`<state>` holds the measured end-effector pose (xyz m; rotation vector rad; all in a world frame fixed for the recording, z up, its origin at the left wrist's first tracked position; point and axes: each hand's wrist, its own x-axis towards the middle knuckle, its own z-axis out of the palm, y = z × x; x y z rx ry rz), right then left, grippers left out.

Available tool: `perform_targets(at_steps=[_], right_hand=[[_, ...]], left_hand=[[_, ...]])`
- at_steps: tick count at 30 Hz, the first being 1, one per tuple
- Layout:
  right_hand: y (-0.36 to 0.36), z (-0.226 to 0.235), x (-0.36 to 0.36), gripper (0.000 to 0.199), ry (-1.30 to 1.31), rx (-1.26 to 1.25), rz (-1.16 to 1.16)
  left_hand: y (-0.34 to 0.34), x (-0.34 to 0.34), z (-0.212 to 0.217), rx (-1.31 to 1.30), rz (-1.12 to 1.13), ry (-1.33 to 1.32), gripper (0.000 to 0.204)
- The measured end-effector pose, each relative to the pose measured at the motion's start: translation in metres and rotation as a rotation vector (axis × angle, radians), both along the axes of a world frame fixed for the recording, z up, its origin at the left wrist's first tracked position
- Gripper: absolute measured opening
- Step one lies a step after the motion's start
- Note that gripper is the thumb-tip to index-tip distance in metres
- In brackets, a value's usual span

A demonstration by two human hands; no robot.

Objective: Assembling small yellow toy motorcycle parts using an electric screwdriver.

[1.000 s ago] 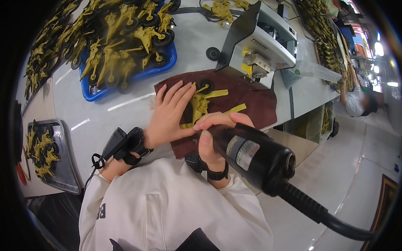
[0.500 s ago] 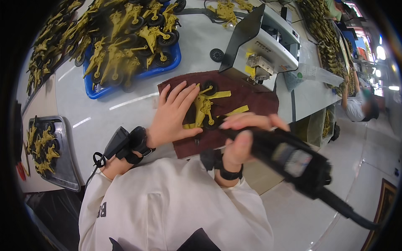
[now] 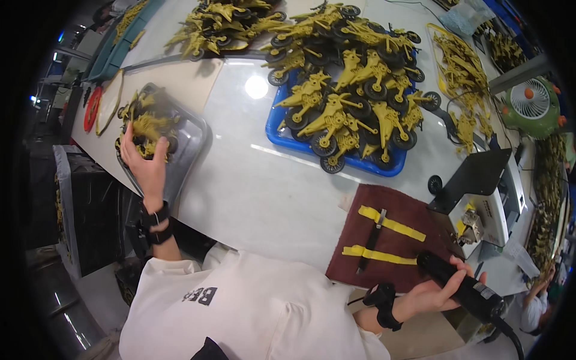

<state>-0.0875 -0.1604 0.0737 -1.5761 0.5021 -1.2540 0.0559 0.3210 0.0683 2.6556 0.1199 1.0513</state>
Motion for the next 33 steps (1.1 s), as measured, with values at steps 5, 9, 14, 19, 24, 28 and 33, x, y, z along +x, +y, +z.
perform_targets(at_steps=[5,9,14,19,24,28,33], right_hand=[[0.000,0.003,-0.004,0.048,0.004,0.034,-0.047],[0.000,-0.001,-0.006,0.043,-0.021,0.013,-0.104],[0.003,-0.001,0.003,0.048,-0.012,-0.028,-0.093],[0.009,-0.008,-0.006,0.050,-0.032,-0.059,-0.183],[0.003,-0.002,0.003,0.052,-0.062,-0.015,-0.036],[-0.004,-0.005,0.005,0.055,-0.062,-0.013,-0.033],[-0.009,0.017,-0.007,0.057,-0.241,-0.120,-0.149]], left_hand=[[0.082,0.015,-0.001,0.053,0.125,-0.048,0.067],[0.128,0.054,-0.006,0.155,0.177,0.028,0.070],[0.166,0.080,-0.060,0.330,0.538,0.527,0.082],[-0.101,0.080,0.073,0.050,-0.573,-0.236,0.075],[-0.171,0.212,0.010,0.095,-0.592,0.199,0.057],[-0.171,0.235,-0.034,-0.058,-0.662,0.105,0.042],[-0.223,0.059,0.049,-0.431,-0.897,-0.106,0.050]])
